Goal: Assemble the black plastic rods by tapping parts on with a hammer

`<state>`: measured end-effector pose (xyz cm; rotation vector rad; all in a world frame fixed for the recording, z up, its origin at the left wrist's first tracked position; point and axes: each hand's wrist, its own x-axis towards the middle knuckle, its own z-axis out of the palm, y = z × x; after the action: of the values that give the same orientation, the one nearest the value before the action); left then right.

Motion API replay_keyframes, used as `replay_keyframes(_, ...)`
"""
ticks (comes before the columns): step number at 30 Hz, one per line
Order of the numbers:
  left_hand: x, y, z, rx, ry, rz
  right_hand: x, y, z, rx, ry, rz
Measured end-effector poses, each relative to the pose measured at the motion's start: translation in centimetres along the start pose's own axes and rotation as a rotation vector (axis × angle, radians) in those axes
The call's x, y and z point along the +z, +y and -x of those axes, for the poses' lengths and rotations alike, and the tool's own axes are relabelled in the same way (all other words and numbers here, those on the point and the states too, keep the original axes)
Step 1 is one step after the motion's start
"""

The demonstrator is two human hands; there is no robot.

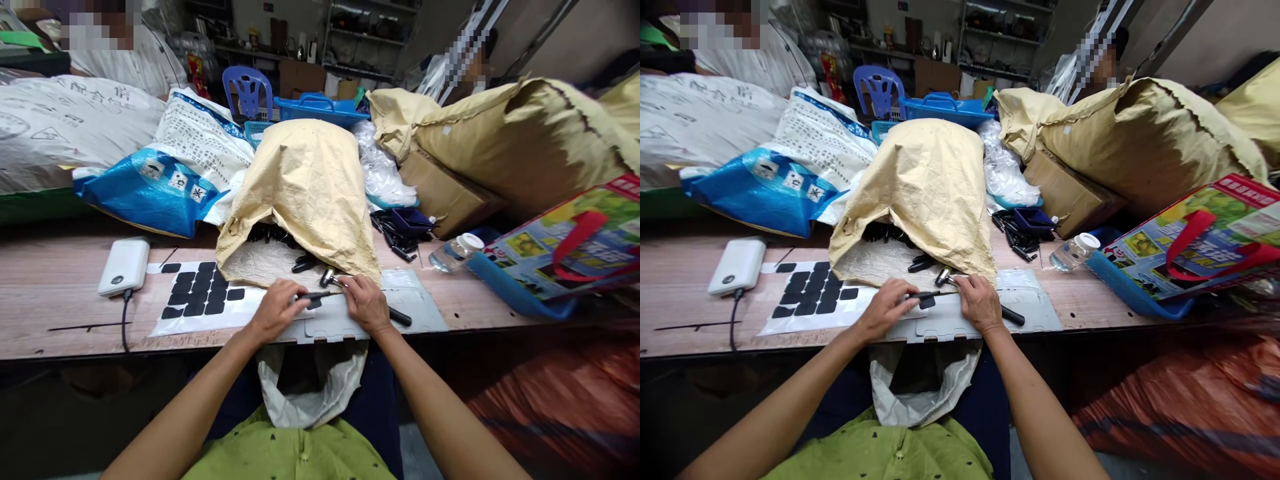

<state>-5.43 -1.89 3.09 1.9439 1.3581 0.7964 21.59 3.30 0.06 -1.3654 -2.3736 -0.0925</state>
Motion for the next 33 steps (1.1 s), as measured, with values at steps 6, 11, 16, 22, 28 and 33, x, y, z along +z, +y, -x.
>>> replay_keyframes(6, 5.3, 3.1, 8.2, -0.152, -0.552, -0.026, 0.2, 0.1, 0.0, 0.000, 0.011, -0.010)
replay_keyframes(11, 9.6, -0.3, 9.6, -0.430, -0.569, -0.365, 0.1, 0.0, 0.0, 0.007, 0.017, -0.006)
replay_keyframes(16, 7.8, 0.9, 8.3, -0.317, -0.616, -0.350, 0.1, -0.1, 0.1, 0.015, 0.011, 0.007)
replay_keyframes(22, 2.0, 2.3, 1.2, -0.151, -0.215, -0.056, 0.2, -0.1, 0.1, 0.015, 0.022, 0.014)
replay_keyframes(28, 0.2, -2.6, -6.6, -0.152, 0.341, -0.316, -0.1, -0.2, 0.0, 0.010, 0.025, 0.015)
replay_keyframes(33, 0.1, -4.1, -6.6, -0.155, 0.198, -0.315, -0.3, -0.3, 0.0, 0.020, 0.023, 0.002)
